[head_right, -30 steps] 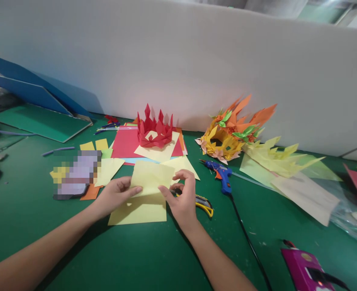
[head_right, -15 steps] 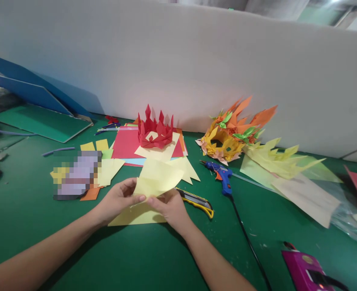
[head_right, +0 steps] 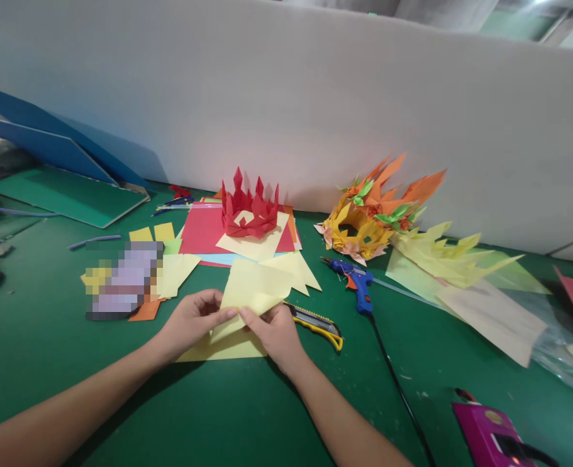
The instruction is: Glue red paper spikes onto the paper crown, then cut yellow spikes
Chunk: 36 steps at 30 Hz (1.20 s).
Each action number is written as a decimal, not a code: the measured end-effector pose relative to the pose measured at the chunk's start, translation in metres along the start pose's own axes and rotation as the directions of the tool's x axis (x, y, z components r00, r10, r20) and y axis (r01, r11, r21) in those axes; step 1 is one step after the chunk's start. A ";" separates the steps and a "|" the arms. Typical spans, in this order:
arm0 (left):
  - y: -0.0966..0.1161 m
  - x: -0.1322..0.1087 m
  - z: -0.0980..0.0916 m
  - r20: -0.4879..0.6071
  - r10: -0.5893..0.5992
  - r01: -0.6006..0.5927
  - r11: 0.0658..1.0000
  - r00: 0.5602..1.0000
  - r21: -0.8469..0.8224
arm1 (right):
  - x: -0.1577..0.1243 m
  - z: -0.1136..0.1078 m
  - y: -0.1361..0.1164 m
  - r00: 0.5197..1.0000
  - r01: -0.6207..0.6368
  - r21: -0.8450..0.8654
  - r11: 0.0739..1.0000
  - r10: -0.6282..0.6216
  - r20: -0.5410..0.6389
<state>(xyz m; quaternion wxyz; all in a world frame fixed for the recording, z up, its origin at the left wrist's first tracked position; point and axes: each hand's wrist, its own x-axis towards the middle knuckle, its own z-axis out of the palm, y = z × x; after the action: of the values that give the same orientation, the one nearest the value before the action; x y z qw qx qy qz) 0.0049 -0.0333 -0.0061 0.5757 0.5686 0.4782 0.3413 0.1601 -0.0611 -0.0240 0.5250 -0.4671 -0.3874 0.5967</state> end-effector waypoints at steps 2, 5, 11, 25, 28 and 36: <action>0.000 0.000 0.001 -0.012 -0.005 0.005 1.000 1.000 -0.003 | 0.000 0.000 -0.001 1.000 0.005 -0.008 1.000 -0.005 0.004; -0.001 0.001 0.001 -0.012 -0.010 0.010 1.000 1.000 -0.021 | -0.001 0.001 -0.001 1.000 0.025 -0.009 1.000 -0.025 0.011; -0.001 0.000 0.002 0.035 -0.019 0.020 1.000 0.999 -0.019 | 0.001 0.000 0.003 0.996 0.000 0.041 0.999 0.004 -0.085; -0.007 -0.002 0.001 0.044 0.003 -0.003 1.000 0.999 -0.001 | 0.005 -0.005 0.006 0.972 0.054 0.121 0.991 -0.024 -0.235; -0.008 -0.002 -0.001 0.051 0.015 -0.016 1.000 0.999 0.019 | 0.005 -0.005 0.006 0.965 0.056 0.106 0.993 -0.026 -0.262; -0.010 -0.002 -0.002 0.049 0.029 -0.031 0.998 0.998 0.049 | 0.004 -0.003 0.004 0.958 0.073 0.106 0.992 -0.040 -0.283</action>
<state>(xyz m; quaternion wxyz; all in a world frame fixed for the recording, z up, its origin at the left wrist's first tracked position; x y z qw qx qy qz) 0.0003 -0.0361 -0.0152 0.5676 0.5979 0.4640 0.3241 0.1623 -0.0584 -0.0294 0.6174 -0.5045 -0.2874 0.5307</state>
